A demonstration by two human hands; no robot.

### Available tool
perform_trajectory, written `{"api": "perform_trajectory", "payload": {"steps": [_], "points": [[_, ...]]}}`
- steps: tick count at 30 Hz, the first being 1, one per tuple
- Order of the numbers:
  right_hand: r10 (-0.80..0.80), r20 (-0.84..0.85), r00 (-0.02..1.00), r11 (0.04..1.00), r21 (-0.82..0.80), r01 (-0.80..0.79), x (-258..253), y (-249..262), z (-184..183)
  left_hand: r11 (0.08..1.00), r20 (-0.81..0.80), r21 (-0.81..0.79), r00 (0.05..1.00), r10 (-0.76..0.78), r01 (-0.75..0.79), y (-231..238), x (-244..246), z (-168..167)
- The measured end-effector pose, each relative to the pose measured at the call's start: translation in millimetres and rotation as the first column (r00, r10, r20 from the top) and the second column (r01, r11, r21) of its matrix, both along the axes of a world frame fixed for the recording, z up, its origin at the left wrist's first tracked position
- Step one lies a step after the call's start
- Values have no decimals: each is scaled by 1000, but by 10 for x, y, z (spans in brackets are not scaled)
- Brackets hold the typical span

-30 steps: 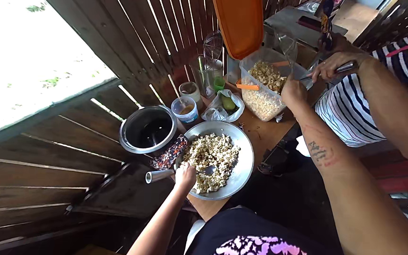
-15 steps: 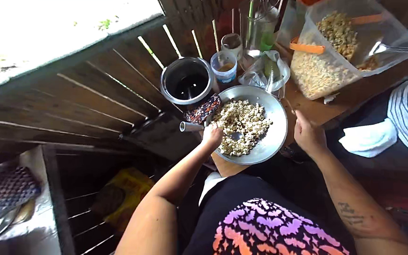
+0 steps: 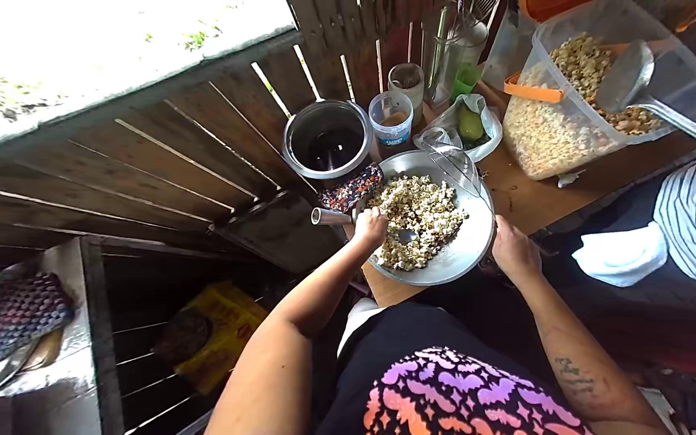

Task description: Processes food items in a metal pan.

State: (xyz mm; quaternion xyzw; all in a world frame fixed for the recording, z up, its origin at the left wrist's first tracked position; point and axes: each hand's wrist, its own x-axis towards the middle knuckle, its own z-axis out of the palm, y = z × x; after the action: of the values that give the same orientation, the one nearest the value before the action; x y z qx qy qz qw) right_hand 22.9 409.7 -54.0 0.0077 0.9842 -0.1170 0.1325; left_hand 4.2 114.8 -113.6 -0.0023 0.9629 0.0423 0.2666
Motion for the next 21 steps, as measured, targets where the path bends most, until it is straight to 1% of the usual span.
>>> {"api": "perform_trajectory", "payload": {"steps": [5,9,15,18,21], "points": [[-44,104,994,999,28,41,16,-108,-88,997,45,-68,999,-15,18,48,-4,63],[-58,114,992,998,25,55,56,-156,-192,995,123,-98,992,-14,26,35,-6,101],[-1,179,984,997,-81,16,49,-195,-238,998,130,-63,991,-18,26,2,30,146],[27,156,987,990,-139,-5,59,-210,-244,999,97,-31,995,-21,24,-10,45,172],[17,114,993,994,-113,-4,9,-247,-223,1000,109,-12,994,-12,13,-32,34,191]]}}
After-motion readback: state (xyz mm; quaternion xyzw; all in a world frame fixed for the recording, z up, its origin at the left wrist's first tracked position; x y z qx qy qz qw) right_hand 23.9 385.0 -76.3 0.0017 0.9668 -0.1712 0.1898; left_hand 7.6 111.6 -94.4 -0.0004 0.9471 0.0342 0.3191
